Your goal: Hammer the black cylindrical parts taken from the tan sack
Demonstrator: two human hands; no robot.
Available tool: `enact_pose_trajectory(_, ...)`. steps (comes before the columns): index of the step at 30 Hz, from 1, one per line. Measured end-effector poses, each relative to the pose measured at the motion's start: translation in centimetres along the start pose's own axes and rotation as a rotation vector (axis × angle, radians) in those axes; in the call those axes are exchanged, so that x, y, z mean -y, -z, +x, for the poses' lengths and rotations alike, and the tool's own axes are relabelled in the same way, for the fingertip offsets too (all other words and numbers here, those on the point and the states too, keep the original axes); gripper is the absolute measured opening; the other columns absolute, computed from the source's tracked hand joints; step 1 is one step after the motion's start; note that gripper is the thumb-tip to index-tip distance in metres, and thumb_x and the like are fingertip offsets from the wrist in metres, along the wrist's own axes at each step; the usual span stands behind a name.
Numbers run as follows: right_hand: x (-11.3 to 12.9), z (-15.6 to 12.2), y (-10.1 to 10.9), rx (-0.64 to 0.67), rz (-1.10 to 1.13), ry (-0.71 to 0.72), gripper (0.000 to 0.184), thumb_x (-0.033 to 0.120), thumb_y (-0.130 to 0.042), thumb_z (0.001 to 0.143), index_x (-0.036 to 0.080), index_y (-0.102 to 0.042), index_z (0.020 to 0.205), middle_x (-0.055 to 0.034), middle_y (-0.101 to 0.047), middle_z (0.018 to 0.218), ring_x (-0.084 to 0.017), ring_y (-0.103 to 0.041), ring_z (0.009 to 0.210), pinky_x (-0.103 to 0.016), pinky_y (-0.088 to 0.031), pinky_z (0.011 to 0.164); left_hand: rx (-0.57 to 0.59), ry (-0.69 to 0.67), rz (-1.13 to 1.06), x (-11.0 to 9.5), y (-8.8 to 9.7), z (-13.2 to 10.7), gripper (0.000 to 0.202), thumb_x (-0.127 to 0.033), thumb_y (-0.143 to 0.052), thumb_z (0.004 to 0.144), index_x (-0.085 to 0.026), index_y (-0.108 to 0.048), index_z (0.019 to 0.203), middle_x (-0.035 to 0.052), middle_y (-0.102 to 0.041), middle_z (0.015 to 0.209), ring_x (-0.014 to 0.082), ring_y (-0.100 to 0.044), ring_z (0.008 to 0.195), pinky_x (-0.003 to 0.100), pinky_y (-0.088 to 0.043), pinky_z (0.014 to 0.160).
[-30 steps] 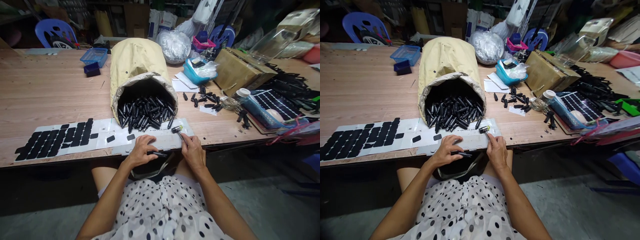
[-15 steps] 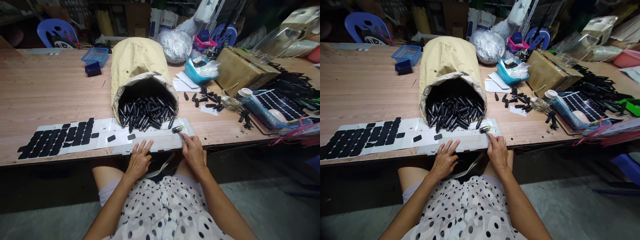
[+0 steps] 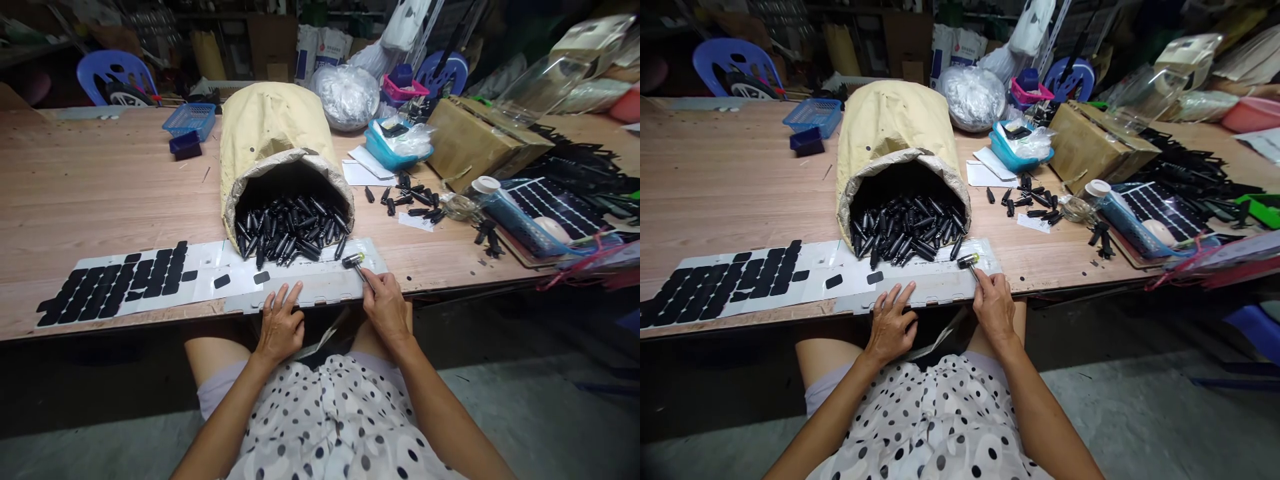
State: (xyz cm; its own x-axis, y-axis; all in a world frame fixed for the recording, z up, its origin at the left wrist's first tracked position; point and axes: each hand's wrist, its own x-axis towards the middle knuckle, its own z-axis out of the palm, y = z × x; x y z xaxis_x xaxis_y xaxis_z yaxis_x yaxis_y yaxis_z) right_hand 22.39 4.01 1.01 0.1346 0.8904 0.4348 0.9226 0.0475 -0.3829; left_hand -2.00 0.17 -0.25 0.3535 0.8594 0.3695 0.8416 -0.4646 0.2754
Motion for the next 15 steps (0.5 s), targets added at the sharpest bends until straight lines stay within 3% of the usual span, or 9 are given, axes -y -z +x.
enact_pose_trajectory(4, 0.0, 0.0, -0.1, 0.003, 0.023, -0.01, 0.038, 0.018, -0.046, 0.089, 0.027, -0.073, 0.114, -0.0052, -0.053, 0.085, -0.02, -0.048, 0.077, -0.032, -0.043, 0.073, -0.067, 0.055, -0.093, 0.1, 1.1, 1.7, 0.007, -0.022, -0.064, 0.08, -0.022, -0.066, 0.074, 0.0088, -0.07, 0.126, 0.0334, -0.057, 0.121, 0.054, -0.041, 0.102)
enact_pose_trajectory(7, -0.1, 0.0, -0.3, 0.011, 0.036, -0.009, 0.038, 0.018, -0.046, 0.09, 0.028, -0.073, 0.115, -0.0054, -0.053, 0.086, -0.02, -0.048, 0.079, -0.032, -0.044, 0.075, -0.127, 0.092, -0.089, 0.9, 1.9, 4.8, 0.013, -0.024, -0.059, 0.087, -0.023, -0.07, 0.095, 0.0076, -0.074, 0.109, 0.0294, -0.06, 0.11, 0.049, -0.042, 0.099)
enact_pose_trajectory(11, -0.2, 0.0, -0.5, 0.006, 0.026, 0.004, 0.038, 0.019, -0.046, 0.091, 0.028, -0.072, 0.117, -0.0057, -0.054, 0.087, -0.021, -0.049, 0.081, -0.033, -0.045, 0.076, -0.114, 0.053, -0.009, 2.2, 2.0, 9.9, 0.032, -0.021, -0.062, 0.088, -0.024, -0.066, 0.12, 0.0084, -0.07, 0.123, 0.0316, -0.054, 0.122, 0.05, -0.037, 0.103)
enact_pose_trajectory(15, 0.0, 0.1, -0.7, 0.0, 0.038, -0.002, 0.038, 0.018, -0.045, 0.09, 0.028, -0.072, 0.116, -0.006, -0.054, 0.088, -0.021, -0.051, 0.082, -0.033, -0.045, 0.077, -0.017, -0.049, 0.052, 3.2, 1.1, 13.3, 0.029, -0.013, -0.065, 0.084, -0.025, -0.07, 0.11, 0.0076, -0.071, 0.118, 0.0323, -0.049, 0.127, 0.052, -0.034, 0.108)
